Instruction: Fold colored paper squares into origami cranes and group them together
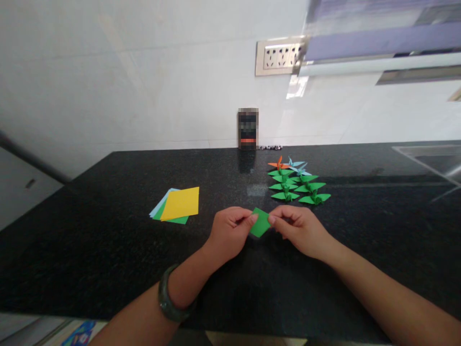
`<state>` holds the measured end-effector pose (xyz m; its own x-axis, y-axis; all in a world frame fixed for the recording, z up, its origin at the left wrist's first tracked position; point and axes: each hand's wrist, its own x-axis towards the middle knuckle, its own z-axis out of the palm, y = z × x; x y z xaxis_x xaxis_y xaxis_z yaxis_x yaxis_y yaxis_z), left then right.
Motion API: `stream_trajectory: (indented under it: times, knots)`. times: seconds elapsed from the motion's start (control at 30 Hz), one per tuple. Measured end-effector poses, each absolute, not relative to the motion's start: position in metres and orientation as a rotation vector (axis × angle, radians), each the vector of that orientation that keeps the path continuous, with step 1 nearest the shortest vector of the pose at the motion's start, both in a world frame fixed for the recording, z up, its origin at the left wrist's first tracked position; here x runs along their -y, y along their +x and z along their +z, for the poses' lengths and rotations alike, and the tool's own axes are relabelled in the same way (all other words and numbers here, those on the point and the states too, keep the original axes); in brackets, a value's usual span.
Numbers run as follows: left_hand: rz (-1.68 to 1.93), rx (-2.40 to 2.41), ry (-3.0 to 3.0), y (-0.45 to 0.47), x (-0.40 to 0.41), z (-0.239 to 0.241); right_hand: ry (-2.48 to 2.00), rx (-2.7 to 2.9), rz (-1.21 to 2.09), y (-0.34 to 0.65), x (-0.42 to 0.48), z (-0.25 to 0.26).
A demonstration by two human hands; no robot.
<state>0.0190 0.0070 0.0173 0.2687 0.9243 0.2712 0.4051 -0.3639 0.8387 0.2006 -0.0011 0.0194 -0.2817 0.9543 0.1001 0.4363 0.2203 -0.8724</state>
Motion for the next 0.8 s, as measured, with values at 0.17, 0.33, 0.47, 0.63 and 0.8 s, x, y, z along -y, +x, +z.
stream_trajectory:
  times: [0.17, 0.33, 0.47, 0.63, 0.8]
  knots:
    - [1.025, -1.224, 1.690, 0.019, -0.008, 0.020, -1.335, 1.739, 1.057, 0.206, -0.002, 0.017]
    - [0.899, -1.130, 1.571, 0.023, -0.005, 0.017, -1.307, 1.545, 1.142, 0.201, 0.000, 0.020]
    - [0.701, -1.017, 1.425, 0.026, -0.002, 0.010, -1.305, 1.656, 1.005, 0.200, 0.001, 0.020]
    - [0.807, -0.932, 1.302, 0.028, -0.003, 0.012, -1.277, 1.869, 0.882, 0.200, 0.003, 0.024]
    - [0.890, -1.015, 1.427, 0.026, -0.002, 0.017, -1.294, 1.966, 0.777, 0.196, 0.005, 0.025]
